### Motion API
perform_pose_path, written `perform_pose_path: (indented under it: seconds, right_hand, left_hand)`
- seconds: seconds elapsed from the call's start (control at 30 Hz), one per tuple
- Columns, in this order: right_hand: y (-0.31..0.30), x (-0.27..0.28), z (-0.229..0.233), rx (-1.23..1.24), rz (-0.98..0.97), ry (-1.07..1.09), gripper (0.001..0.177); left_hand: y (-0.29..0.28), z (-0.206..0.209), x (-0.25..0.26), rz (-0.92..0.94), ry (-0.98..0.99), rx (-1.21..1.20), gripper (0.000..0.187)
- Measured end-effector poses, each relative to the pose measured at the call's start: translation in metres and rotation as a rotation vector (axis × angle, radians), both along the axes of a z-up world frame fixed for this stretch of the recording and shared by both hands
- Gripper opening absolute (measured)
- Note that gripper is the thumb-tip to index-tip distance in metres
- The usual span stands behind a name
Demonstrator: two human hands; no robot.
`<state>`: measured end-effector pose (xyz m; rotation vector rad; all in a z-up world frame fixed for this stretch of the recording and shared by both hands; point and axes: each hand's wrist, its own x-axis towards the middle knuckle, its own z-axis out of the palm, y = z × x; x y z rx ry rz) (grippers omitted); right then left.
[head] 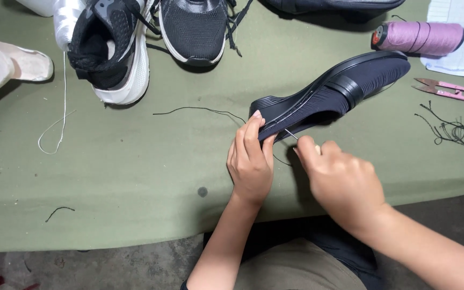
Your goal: The person is sewing a dark blue slip-on shoe using a needle and black thread. They repeatedly push the needle through the shoe's sole and upper, pull the thread tight, and adjust the shoe's position on the table.
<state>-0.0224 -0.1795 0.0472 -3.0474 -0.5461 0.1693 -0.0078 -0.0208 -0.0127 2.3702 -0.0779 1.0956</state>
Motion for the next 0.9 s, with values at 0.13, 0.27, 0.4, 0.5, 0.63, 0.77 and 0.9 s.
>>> perform_pose_path:
  seconds: [0.13,0.27,0.4,0.5,0.63,0.77,0.9]
  right_hand:
    - [0.006,0.004,0.004,-0.124,-0.031,-0.054,0.021]
    - [0.006,0.019,0.000,0.955,-0.516,0.850,0.035]
    - [0.005,0.008,0.010,0.258,-0.303,0.553,0.028]
    - [0.003,-0.002,-0.003,-0.343,0.094,-0.464,0.017]
    - [0.003,0.015,-0.001,0.550,-0.345,0.628,0.030]
    - [0.001,-0.003,0.009,0.014,-0.117,0.177,0.026]
    - [0.001,-0.007,-0.005,-0.338,0.070,-0.426,0.013]
  left_hand:
    - [0.001,-0.002,0.000,-0.007,0.001,-0.002,0.033]
    - [0.002,-0.004,0.000,-0.023,0.010,-0.018,0.034]
    - [0.002,-0.003,-0.001,-0.022,0.019,-0.011,0.035]
    - [0.002,-0.003,0.000,-0.034,0.008,-0.018,0.035]
    - [0.003,-0.003,-0.002,-0.030,0.012,-0.013,0.036]
    - [0.002,-0.003,-0.001,-0.047,0.018,-0.041,0.038]
    - [0.002,-0.002,0.001,-0.072,0.034,-0.078,0.038]
